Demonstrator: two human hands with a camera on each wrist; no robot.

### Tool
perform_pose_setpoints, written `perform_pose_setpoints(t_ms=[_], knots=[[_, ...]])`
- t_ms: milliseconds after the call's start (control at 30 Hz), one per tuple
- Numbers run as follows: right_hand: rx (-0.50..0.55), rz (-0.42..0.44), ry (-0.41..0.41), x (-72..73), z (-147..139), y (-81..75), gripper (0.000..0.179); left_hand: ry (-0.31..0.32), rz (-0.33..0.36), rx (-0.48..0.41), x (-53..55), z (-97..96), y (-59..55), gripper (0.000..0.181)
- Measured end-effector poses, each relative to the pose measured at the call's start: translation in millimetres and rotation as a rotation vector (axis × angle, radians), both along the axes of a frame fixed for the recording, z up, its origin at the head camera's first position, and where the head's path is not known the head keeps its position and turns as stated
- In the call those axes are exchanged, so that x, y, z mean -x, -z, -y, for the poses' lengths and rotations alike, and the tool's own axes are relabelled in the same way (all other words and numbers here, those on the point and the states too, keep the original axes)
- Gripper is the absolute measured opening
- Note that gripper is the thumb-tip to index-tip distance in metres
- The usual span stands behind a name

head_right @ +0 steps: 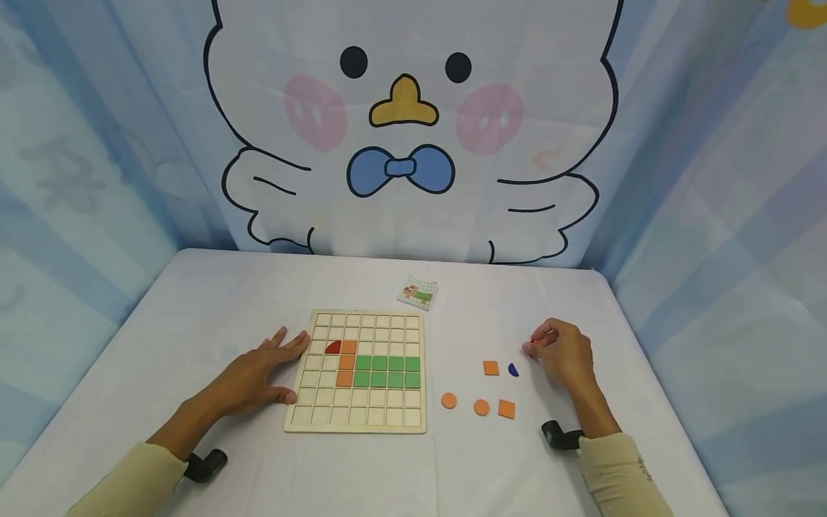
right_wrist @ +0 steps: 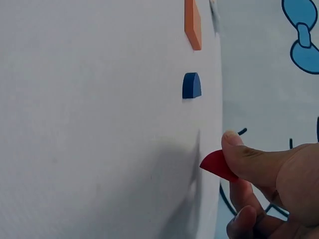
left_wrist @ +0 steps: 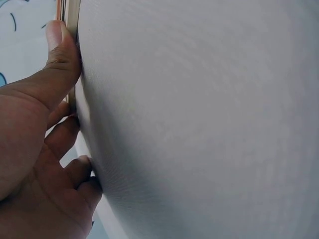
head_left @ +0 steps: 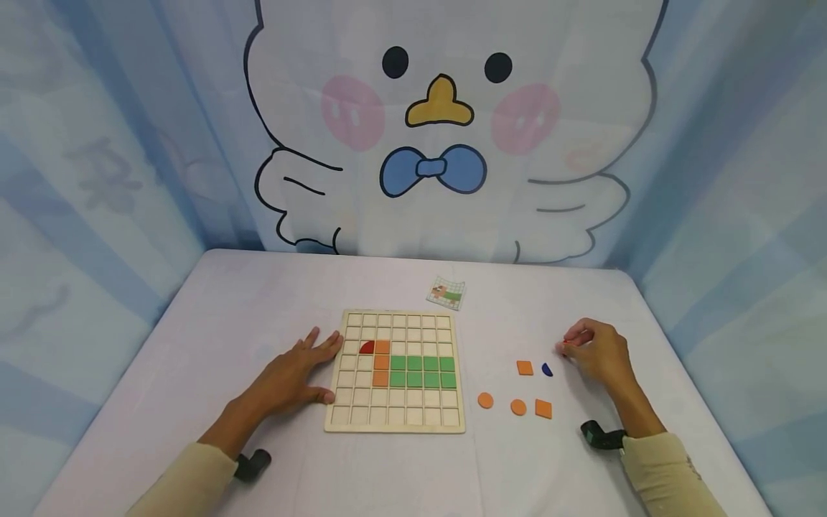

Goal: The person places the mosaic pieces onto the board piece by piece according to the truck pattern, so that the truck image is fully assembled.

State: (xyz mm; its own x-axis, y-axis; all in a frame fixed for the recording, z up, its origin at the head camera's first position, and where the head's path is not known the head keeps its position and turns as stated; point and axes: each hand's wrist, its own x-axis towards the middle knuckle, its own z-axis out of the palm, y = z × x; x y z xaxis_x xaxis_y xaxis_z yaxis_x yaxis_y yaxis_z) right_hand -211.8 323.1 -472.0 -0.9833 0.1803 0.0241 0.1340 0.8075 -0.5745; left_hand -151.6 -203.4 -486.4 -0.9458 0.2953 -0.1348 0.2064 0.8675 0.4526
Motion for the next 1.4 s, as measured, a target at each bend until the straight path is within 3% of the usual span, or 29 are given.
perform_pose_setpoints(t_ms=[433,1167,1400], knots=[[-0.005,-0.078,-0.099,-4.7,31,-12.1,0.014,0.023,-0.026,-0.017,-0.5,1.0,-1.6,0.109],[0.071,-0.021,-0.229,-9.3,96,-17.9,0.014,0.025,-0.021,-0.025,-0.2,1.7,0.3,0.109],[0.065,-0.056,-0.294,-9.0,112,-15.6,0.015,0.019,-0.022,-0.019,0.1,2.2,0.5,0.110]])
